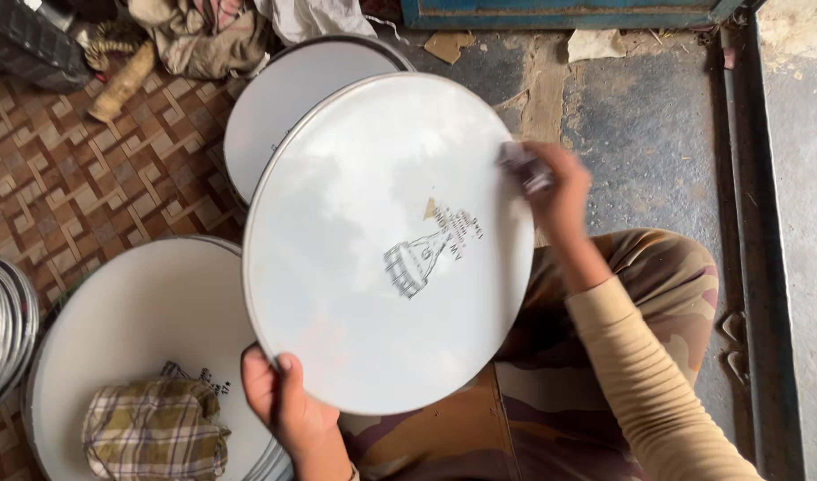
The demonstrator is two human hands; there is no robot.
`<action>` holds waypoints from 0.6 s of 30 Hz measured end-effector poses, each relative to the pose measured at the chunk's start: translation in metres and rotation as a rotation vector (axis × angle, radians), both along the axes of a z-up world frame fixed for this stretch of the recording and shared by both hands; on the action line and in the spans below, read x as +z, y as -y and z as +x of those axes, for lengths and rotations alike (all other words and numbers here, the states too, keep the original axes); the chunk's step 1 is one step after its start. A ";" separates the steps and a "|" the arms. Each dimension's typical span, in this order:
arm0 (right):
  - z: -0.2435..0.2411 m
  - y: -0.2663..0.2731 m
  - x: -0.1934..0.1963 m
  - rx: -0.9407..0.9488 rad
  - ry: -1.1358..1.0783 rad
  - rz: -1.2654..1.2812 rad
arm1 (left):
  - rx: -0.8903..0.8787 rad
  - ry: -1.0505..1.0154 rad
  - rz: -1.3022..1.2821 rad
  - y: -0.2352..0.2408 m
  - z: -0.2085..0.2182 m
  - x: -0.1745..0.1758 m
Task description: The person wipes the surfaces of round paper plates with a cloth. They handle the plates one at a time, flipping them over to wipe both sides, and stack them as they finish.
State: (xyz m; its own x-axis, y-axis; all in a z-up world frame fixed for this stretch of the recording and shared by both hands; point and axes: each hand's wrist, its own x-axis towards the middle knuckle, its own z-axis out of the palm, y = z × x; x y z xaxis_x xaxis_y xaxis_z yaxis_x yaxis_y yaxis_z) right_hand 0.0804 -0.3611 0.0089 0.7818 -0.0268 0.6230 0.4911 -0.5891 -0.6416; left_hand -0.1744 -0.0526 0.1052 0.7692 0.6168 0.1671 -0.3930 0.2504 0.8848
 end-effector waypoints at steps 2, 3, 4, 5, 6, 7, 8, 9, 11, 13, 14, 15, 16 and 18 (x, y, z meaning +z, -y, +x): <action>0.006 0.028 -0.014 -0.006 -0.518 0.655 | 0.066 -0.013 0.022 -0.005 0.002 0.009; 0.013 0.038 -0.019 -0.011 -0.537 0.800 | 0.102 -0.019 0.044 -0.010 0.005 0.016; 0.009 0.045 -0.025 -0.014 -0.566 0.938 | 0.147 -0.033 0.061 -0.011 0.004 0.022; 0.008 0.047 -0.031 -0.017 -0.595 1.076 | 0.193 -0.085 0.004 -0.014 0.006 0.027; 0.007 0.046 -0.035 0.030 -0.598 1.067 | 0.245 -0.134 -0.053 -0.016 0.009 0.032; 0.005 0.043 -0.039 0.078 -0.601 1.058 | 0.297 -0.183 -0.111 -0.017 0.014 0.035; 0.006 0.036 -0.042 0.121 -0.601 1.053 | 0.304 -0.143 -0.115 -0.019 0.022 0.039; 0.004 0.032 -0.044 0.145 -0.595 1.021 | 0.310 -0.104 -0.120 -0.021 0.030 0.041; 0.006 0.022 -0.050 0.182 -0.582 0.957 | 0.300 -0.031 -0.111 -0.027 0.046 0.043; 0.011 0.021 -0.056 0.120 -0.654 0.986 | 0.271 0.039 -0.088 -0.038 0.061 0.037; 0.012 0.022 -0.059 0.086 -0.687 1.002 | 0.231 0.070 -0.109 -0.046 0.068 0.032; 0.016 0.023 -0.064 0.077 -0.687 1.013 | 0.191 0.101 -0.130 -0.056 0.079 0.025; 0.013 0.024 -0.070 0.068 -0.700 1.022 | 0.159 0.123 -0.150 -0.067 0.085 0.018; 0.007 0.020 -0.083 0.062 -0.740 1.023 | 0.070 0.178 -0.240 -0.094 0.122 0.007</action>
